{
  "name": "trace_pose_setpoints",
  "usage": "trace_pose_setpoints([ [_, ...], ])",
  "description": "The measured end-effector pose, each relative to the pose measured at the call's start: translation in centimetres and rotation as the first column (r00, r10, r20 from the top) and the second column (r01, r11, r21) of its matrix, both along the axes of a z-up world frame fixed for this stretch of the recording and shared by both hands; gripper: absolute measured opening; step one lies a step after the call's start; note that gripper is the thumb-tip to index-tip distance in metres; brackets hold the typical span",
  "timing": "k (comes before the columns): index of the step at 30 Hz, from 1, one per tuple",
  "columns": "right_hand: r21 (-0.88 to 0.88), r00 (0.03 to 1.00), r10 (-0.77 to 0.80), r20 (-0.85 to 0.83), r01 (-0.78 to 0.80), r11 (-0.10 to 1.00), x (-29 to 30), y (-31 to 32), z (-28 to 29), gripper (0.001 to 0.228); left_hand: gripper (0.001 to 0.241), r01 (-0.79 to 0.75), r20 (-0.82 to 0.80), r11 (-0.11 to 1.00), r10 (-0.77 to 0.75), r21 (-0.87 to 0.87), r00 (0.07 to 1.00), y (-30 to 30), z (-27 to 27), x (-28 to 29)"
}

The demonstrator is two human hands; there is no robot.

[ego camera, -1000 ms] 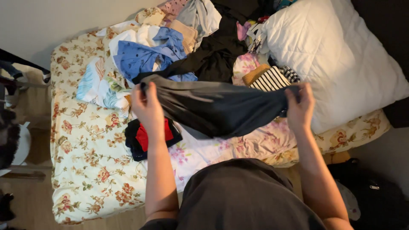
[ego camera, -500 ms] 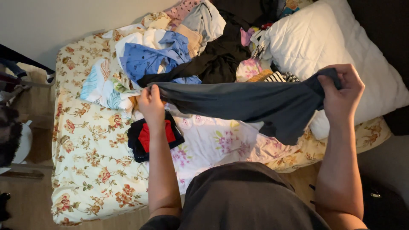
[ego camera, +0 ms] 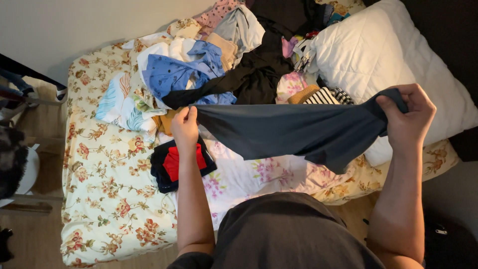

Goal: The person folds a striped garment and a dark grey garment on a bed. They smooth the fabric and fold each item into a neat rectangle, placing them on a pile of other folded clothes.

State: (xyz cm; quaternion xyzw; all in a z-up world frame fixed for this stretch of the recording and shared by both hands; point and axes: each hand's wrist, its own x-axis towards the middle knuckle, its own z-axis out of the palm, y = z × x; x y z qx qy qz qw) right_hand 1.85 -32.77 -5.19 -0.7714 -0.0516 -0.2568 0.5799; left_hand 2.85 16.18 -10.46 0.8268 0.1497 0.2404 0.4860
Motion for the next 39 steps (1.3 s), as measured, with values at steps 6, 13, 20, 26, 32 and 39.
trace_pose_setpoints([
  [6, 0.001, 0.998, -0.037, -0.046, 0.037, 0.999, -0.3, -0.4, -0.4, 0.025, 0.032, -0.039, -0.089, 0.995, 0.031, -0.094, 0.996, -0.7, 0.2, 0.0],
  [13, -0.010, 0.998, -0.036, -0.045, 0.036, 0.999, -0.2, 0.3, -0.7, 0.021, 0.020, 0.088, 0.050, 0.982, -0.080, -0.168, 0.996, 0.7, -2.0, 0.0],
  [20, -0.083, 0.994, 0.043, -0.098, -0.051, 0.995, 0.1, 0.2, 0.2, 0.024, 0.032, 0.344, -0.053, 0.855, -0.393, -0.388, 0.918, 1.4, 6.2, -3.8],
  [26, -0.428, 0.895, 0.158, -0.418, -0.347, 0.835, -0.2, 1.3, 1.7, 0.047, 0.020, 0.189, -0.020, 0.942, -0.191, 0.278, 0.981, 1.1, 6.3, -4.8],
  [32, -0.508, 0.927, 0.173, -0.333, -0.331, 0.795, 2.3, 1.6, -2.2, 0.033, 0.011, 0.120, 0.138, 0.937, -0.174, 0.329, 0.975, 2.2, 1.6, -2.3],
  [39, -0.353, 0.977, -0.013, 0.214, 0.090, 0.931, 3.2, 4.2, -3.3, 0.027, 0.020, 0.236, 0.228, 0.930, -0.175, -0.281, 0.958, 2.8, 2.6, 0.0],
])
